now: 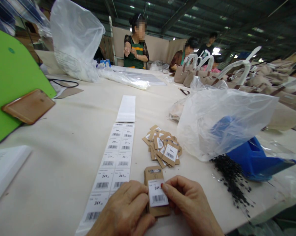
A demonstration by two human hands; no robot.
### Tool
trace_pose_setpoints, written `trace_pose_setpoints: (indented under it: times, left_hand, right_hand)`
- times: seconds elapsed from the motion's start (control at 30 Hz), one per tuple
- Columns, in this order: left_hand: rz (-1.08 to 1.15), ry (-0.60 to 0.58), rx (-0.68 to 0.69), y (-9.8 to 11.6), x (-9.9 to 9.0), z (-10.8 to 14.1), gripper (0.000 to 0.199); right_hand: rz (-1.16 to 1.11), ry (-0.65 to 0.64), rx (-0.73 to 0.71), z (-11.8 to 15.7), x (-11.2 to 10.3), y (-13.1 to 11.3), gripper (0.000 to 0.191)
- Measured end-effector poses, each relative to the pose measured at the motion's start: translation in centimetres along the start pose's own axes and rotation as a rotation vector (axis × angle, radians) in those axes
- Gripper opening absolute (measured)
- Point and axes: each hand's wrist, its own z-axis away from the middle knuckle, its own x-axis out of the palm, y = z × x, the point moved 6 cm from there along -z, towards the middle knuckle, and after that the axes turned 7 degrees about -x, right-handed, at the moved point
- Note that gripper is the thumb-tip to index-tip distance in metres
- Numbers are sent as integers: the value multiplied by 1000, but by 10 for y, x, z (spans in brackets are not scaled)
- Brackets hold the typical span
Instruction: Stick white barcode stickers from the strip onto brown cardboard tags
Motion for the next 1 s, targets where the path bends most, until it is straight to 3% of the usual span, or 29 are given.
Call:
trace_pose_setpoints:
  times: [0.43, 1.0]
  left_hand:
    - [11, -3, 1, 1, -1, -1, 17]
    - [0, 27, 6, 3, -4, -2, 17]
  right_hand:
    - [43, -30, -20, -2, -1, 2, 29]
    - [42, 25, -28, 0, 0, 1, 30]
